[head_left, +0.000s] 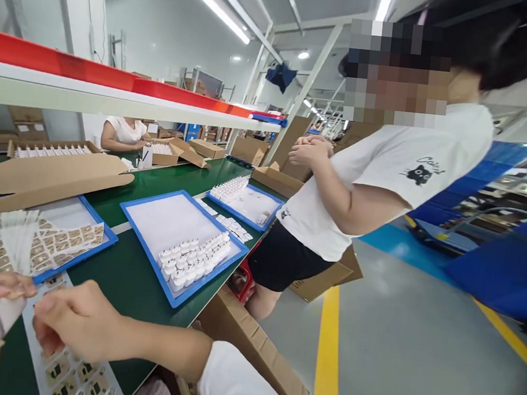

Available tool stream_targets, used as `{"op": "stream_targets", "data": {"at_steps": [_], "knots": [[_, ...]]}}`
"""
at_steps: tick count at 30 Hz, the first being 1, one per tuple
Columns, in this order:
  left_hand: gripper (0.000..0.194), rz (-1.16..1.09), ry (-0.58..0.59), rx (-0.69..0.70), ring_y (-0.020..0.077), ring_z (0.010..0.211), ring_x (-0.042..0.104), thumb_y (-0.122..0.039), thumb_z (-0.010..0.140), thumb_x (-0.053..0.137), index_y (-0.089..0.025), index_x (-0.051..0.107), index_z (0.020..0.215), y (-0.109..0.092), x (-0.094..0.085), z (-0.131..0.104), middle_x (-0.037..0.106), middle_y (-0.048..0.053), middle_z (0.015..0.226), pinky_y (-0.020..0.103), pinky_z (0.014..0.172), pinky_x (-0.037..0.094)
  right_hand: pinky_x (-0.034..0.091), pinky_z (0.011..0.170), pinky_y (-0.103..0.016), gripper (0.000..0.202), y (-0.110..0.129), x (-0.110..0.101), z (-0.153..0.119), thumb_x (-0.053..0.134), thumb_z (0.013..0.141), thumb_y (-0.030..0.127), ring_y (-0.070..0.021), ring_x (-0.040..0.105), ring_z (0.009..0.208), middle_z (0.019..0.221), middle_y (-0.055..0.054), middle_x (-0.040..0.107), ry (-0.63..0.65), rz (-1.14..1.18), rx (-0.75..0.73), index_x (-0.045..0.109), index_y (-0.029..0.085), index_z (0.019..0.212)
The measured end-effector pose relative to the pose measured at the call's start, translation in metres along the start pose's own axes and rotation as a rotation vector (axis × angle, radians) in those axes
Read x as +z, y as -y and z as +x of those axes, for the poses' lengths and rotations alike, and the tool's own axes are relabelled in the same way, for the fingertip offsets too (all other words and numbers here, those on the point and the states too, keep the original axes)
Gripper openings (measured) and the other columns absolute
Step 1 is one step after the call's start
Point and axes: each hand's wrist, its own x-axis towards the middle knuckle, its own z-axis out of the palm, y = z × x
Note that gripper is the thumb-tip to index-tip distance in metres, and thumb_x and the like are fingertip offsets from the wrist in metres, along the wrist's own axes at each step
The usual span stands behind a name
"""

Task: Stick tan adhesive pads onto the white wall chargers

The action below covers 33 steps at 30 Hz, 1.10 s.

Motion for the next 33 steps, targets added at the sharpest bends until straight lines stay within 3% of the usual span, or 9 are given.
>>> {"op": "stream_targets", "data": {"at_steps": [3, 5, 9, 13, 16, 20, 23, 27, 33], "knots": [[0.032, -0.016, -0.012, -0.001, 0.0344, 0.095, 0.074, -0.039, 0.075, 0.064, -0.038, 0.068, 0.107, -0.019, 0.015, -0.001, 0.075, 0.003, 0.096, 0.049, 0.074, 0.064, 0.048, 0.055, -0.025, 0.058, -0.042, -0.005, -0.011, 0.039, 0.096, 0.068, -0.0108, 0.053, 0.048, 0.060, -0.001, 0.061, 0.158, 0.308, 0.296, 0.058, 0.017, 0.077], [0.019, 0.037, 0.045, 0.029, 0.0292, 0.087, 0.074, -0.037, 0.078, 0.066, -0.032, 0.071, 0.096, -0.033, 0.033, 0.001, 0.073, 0.006, 0.097, 0.040, 0.065, 0.063, 0.048, 0.054, -0.028, 0.054, -0.063, -0.007, -0.020, 0.037, 0.096, 0.060, -0.0133, 0.055, 0.046, 0.057, -0.003, 0.062, 0.181, 0.488, 0.394, 0.060, 0.016, 0.075], [0.010, 0.101, 0.170, 0.111, 0.0188, 0.077, 0.071, -0.035, 0.089, 0.062, -0.028, 0.068, 0.089, -0.061, 0.060, 0.006, 0.070, 0.006, 0.096, 0.026, 0.057, 0.059, 0.046, 0.056, -0.028, 0.024, -0.073, -0.009, -0.048, 0.051, 0.083, 0.039, -0.0155, 0.057, 0.048, 0.060, -0.001, 0.063, -0.091, 0.663, 0.437, 0.061, 0.018, 0.079], [0.027, -0.054, 0.267, 0.046, 0.0172, 0.075, 0.066, -0.038, 0.099, 0.047, -0.025, 0.064, 0.083, -0.080, 0.067, -0.001, 0.067, 0.006, 0.089, 0.025, 0.060, 0.057, 0.046, 0.068, -0.029, 0.037, -0.065, -0.005, -0.076, 0.054, 0.083, 0.054, -0.0142, 0.057, 0.058, 0.069, -0.001, 0.065, -0.248, 0.829, 0.453, 0.064, 0.018, 0.083], [0.043, -0.172, 0.323, -0.048, 0.0195, 0.084, 0.069, -0.038, 0.106, 0.029, -0.023, 0.062, 0.081, -0.080, 0.071, -0.010, 0.069, 0.007, 0.090, 0.030, 0.071, 0.061, 0.045, 0.073, -0.031, 0.043, -0.061, 0.000, -0.089, 0.071, 0.071, 0.060, -0.0156, 0.058, 0.068, 0.073, 0.000, 0.064, -0.262, 0.947, 0.373, 0.063, 0.019, 0.082], [0.042, -0.084, 0.423, 0.012, 0.0267, 0.129, 0.064, -0.036, 0.106, 0.031, -0.026, 0.071, 0.115, -0.070, 0.083, -0.019, 0.071, 0.008, 0.129, 0.051, 0.113, 0.052, 0.044, 0.072, -0.028, 0.057, -0.059, 0.007, -0.097, 0.085, 0.056, 0.064, -0.0125, 0.054, 0.071, 0.076, 0.003, 0.057, -0.403, 0.917, 0.331, 0.059, 0.021, 0.082], [0.048, 0.052, 0.540, 0.138, 0.0287, 0.149, 0.045, -0.029, 0.106, 0.030, -0.030, 0.051, 0.149, -0.068, 0.089, -0.021, 0.055, 0.008, 0.154, 0.064, 0.125, 0.031, 0.046, 0.073, -0.030, 0.064, -0.055, -0.003, -0.104, 0.083, 0.054, 0.072, -0.0123, 0.052, 0.071, 0.077, 0.003, 0.056, -0.537, 0.712, 0.267, 0.059, 0.022, 0.085], [0.055, 0.201, 0.591, 0.227, 0.0300, 0.151, 0.043, -0.027, 0.106, 0.035, -0.038, 0.030, 0.160, -0.066, 0.078, -0.015, 0.040, 0.007, 0.164, 0.073, 0.123, 0.020, 0.050, 0.073, -0.035, 0.072, -0.038, -0.066, -0.126, 0.084, 0.053, 0.070, -0.0165, 0.057, 0.074, 0.092, -0.004, 0.065, -0.693, 0.425, 0.184, 0.064, 0.023, 0.104], [0.046, 0.312, 0.445, 0.160, 0.0266, 0.133, 0.063, -0.037, 0.102, 0.044, -0.042, 0.050, 0.147, -0.046, 0.019, 0.011, 0.066, 0.000, 0.142, 0.063, 0.126, 0.031, 0.047, 0.100, -0.043, 0.072, -0.007, -0.231, -0.186, 0.086, 0.059, 0.059, -0.0265, 0.061, 0.106, 0.122, -0.011, 0.063, -1.111, -0.252, 0.099, 0.053, 0.024, 0.112]]}}
